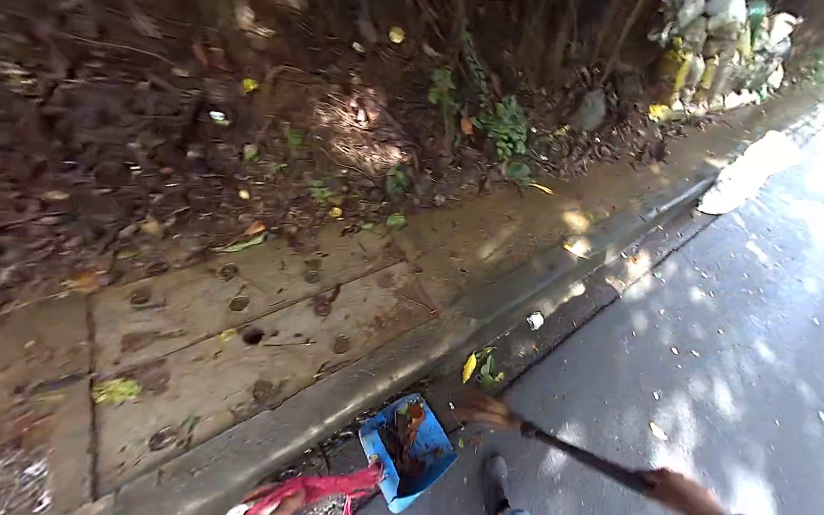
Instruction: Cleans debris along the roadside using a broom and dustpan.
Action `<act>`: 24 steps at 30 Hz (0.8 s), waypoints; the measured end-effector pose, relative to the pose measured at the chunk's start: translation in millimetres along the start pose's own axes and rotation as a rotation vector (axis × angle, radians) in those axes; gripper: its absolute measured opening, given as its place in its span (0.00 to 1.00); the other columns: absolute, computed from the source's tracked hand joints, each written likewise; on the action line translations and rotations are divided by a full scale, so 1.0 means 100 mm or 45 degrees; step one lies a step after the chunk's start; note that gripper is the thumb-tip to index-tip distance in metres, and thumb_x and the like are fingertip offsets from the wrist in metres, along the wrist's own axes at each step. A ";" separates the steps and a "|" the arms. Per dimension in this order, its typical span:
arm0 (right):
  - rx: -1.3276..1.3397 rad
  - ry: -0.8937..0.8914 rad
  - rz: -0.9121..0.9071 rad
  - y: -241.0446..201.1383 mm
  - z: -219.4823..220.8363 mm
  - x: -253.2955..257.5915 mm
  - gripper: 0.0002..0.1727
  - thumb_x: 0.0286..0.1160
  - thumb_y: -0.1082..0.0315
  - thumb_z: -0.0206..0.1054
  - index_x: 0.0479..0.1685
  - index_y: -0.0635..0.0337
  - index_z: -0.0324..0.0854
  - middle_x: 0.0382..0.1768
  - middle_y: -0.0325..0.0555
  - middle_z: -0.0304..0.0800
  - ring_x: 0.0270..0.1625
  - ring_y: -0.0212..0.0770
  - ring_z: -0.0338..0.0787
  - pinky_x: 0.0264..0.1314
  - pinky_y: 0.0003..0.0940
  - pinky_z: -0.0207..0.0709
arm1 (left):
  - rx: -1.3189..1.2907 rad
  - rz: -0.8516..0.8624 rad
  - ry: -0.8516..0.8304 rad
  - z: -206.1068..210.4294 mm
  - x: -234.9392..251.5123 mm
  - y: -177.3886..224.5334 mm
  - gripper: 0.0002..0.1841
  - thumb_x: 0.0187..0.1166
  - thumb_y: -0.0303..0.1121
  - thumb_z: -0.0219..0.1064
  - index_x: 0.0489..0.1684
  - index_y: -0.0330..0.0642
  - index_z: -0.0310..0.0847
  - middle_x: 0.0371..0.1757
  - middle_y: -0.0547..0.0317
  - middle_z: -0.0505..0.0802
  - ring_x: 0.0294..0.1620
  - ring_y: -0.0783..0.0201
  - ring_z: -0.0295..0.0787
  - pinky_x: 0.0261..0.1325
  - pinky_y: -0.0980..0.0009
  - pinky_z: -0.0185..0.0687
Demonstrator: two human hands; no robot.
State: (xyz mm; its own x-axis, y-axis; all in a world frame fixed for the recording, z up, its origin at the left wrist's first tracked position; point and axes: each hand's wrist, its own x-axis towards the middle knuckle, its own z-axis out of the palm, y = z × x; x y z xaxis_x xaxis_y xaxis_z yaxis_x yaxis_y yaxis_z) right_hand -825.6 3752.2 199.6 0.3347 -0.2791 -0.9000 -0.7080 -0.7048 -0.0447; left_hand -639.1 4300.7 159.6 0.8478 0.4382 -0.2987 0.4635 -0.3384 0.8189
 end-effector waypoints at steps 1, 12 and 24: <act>0.048 0.036 0.040 0.17 -0.31 -0.07 0.21 0.86 0.53 0.65 0.72 0.49 0.85 0.61 0.65 0.91 0.59 0.68 0.91 0.63 0.73 0.77 | -0.016 -0.051 -0.040 0.16 0.07 0.09 0.34 0.59 0.16 0.77 0.69 0.15 0.68 0.60 0.32 0.86 0.56 0.61 0.87 0.62 0.67 0.85; 0.074 0.516 0.379 -0.11 -1.74 1.95 0.21 0.85 0.60 0.62 0.63 0.69 0.85 0.66 0.69 0.88 0.72 0.68 0.85 0.71 0.72 0.74 | 0.118 0.007 -0.010 1.65 0.34 0.79 0.35 0.56 0.16 0.80 0.69 0.22 0.73 0.61 0.30 0.87 0.55 0.48 0.89 0.57 0.51 0.87; -0.373 -0.142 -0.038 -0.66 -0.53 0.38 0.31 0.88 0.58 0.58 0.92 0.37 0.65 0.71 0.63 0.86 0.70 0.69 0.86 0.68 0.74 0.74 | 0.088 0.117 -0.002 1.85 0.45 0.90 0.25 0.61 0.20 0.81 0.58 0.20 0.81 0.55 0.33 0.91 0.57 0.51 0.90 0.66 0.54 0.82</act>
State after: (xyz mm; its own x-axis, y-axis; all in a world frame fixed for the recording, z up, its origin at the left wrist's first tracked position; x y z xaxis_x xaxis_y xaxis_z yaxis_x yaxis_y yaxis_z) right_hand -733.1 3754.0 190.8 0.2712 -0.1935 -0.9429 -0.4837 -0.8743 0.0403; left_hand -512.0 4135.9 129.1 0.8878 0.4016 -0.2247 0.4005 -0.4337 0.8072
